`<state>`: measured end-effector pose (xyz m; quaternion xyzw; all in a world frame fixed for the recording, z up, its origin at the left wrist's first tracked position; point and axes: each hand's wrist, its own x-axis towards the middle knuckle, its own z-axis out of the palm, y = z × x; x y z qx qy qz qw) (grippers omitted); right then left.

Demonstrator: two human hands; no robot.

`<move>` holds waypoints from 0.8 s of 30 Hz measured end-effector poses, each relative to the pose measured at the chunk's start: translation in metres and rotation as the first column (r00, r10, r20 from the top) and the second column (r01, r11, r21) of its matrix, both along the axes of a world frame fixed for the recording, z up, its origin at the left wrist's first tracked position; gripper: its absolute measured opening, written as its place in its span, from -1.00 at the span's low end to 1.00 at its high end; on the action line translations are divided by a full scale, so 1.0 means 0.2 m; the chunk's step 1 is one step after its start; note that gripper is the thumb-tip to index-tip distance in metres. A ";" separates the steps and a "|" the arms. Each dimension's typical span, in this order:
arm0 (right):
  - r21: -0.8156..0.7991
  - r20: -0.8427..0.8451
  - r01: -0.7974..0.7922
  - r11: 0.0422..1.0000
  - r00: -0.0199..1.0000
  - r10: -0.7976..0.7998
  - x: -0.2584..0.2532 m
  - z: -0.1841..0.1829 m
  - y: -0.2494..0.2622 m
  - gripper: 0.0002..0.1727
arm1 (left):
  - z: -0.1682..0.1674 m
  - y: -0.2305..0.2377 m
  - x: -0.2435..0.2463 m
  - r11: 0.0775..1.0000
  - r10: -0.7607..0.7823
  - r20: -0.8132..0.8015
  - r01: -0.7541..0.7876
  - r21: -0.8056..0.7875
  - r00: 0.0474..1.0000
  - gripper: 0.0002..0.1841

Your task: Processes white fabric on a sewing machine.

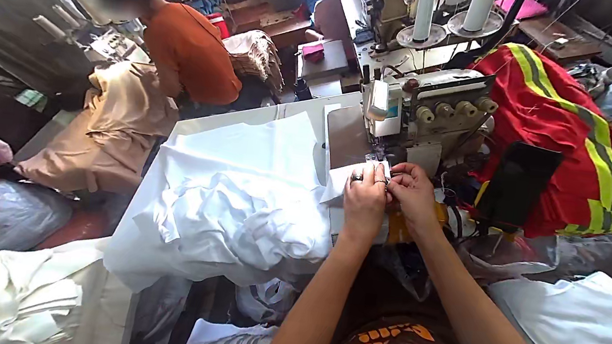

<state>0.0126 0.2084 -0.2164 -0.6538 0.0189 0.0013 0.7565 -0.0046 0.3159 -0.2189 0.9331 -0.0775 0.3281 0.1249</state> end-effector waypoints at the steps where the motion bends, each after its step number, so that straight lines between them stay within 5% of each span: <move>1: -0.002 -0.002 0.007 1.000 1.000 -0.007 0.00 0.00 0.00 -0.56 | -0.01 -0.03 -0.01 1.000 0.029 -0.010 -0.029 -0.009 1.000 -0.65; 9: -0.001 0.006 0.030 1.000 1.000 -0.030 0.08 0.03 0.00 -0.58 | 0.04 -0.04 0.05 0.997 0.072 -0.013 -0.072 -0.036 0.997 -0.76; 17: -0.172 0.070 0.074 0.982 0.996 -0.063 0.12 -0.02 0.01 -0.67 | 0.06 0.05 0.19 0.989 0.067 -0.069 -0.076 -0.128 0.995 -0.82; 24: -0.147 0.049 0.016 0.989 0.999 -0.009 0.09 -0.02 -0.01 -0.67 | 0.19 0.25 0.24 0.939 0.060 -0.351 -0.173 -0.298 0.935 -0.66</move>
